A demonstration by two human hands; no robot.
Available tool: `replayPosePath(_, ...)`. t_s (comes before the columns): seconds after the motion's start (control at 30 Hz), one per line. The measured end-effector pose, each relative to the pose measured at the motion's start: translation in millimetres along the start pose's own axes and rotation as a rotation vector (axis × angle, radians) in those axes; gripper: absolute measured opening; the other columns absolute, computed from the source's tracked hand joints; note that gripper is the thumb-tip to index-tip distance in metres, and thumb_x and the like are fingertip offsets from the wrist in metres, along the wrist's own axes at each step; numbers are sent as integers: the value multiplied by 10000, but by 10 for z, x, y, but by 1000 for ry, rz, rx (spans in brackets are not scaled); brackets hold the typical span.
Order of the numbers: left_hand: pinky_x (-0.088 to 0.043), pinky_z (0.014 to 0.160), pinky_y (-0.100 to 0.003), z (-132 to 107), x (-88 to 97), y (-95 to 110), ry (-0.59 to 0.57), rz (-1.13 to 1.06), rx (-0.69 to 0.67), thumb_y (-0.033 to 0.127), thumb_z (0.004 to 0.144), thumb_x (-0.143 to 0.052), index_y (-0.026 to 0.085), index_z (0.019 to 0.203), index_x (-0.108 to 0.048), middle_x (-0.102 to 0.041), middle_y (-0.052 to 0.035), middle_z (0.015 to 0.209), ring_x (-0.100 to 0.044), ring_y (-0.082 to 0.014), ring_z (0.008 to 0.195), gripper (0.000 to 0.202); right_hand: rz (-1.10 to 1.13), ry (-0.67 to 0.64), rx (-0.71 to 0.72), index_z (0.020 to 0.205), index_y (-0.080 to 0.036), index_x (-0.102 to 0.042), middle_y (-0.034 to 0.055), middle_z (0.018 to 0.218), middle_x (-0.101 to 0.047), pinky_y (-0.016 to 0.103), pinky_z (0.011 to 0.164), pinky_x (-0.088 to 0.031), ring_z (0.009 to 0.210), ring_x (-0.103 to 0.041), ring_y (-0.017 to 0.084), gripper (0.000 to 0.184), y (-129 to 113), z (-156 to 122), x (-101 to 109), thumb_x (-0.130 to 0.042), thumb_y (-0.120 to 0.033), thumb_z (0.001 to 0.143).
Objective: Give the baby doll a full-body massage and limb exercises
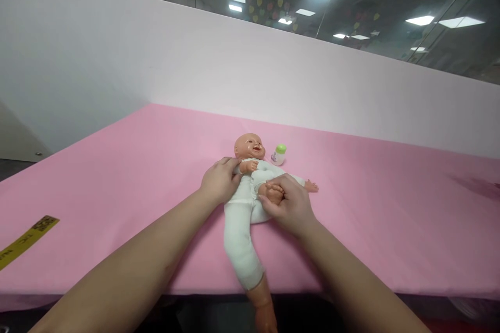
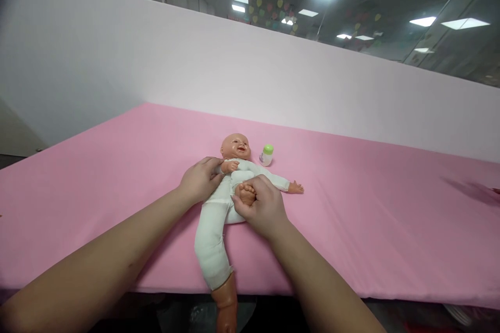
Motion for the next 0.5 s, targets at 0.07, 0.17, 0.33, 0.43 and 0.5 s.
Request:
replayPosePath(0.07,-515,826,-400,4,2,-8,-2,1,5,280,914,-617,316,1312,-664,-696,-83,1306,-673,-306,1134,403,4,-6,-16,892,-228,-650,25,864,-692,337,726,-554,819,-674,218,160,34,25,-42,-762,-312,814)
replayPosePath(0.17,-512,830,-402,12,9,-27,6,-27,15,318,907,-647,318,1286,-678,-699,-86,1295,-677,-309,1115,381,2,18,-28,920,-225,-661,30,882,-692,341,728,-557,826,-678,220,174,30,-27,-9,-762,-327,823)
replayPosePath(0.33,-493,780,-388,37,73,-158,97,-156,89,462,933,-647,299,1234,-691,-745,-81,1146,-691,-305,998,345,-14,46,-18,949,-234,-665,35,905,-702,337,719,-578,843,-700,227,181,-90,-272,172,-763,-331,833)
replayPosePath(0.43,-490,752,-376,94,81,-448,181,-322,260,524,950,-616,282,1150,-687,-755,-73,1036,-696,-291,921,322,-39,70,15,986,-240,-653,34,913,-704,323,692,-592,832,-713,220,187,-196,-497,309,-752,-309,842)
replayPosePath(0.5,-508,744,-371,127,52,-748,256,-500,469,507,956,-608,259,1107,-660,-748,-80,1010,-703,-279,893,295,-38,55,28,1019,-245,-646,38,925,-703,320,690,-608,843,-724,220,200,-252,-675,374,-740,-294,850)
Point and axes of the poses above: each hand's wrist, its own z-axis towards the middle knuckle, its own x-axis out of the back of the hand, y = z × x, the point moved 6 cm from there along z, towards the middle knuckle
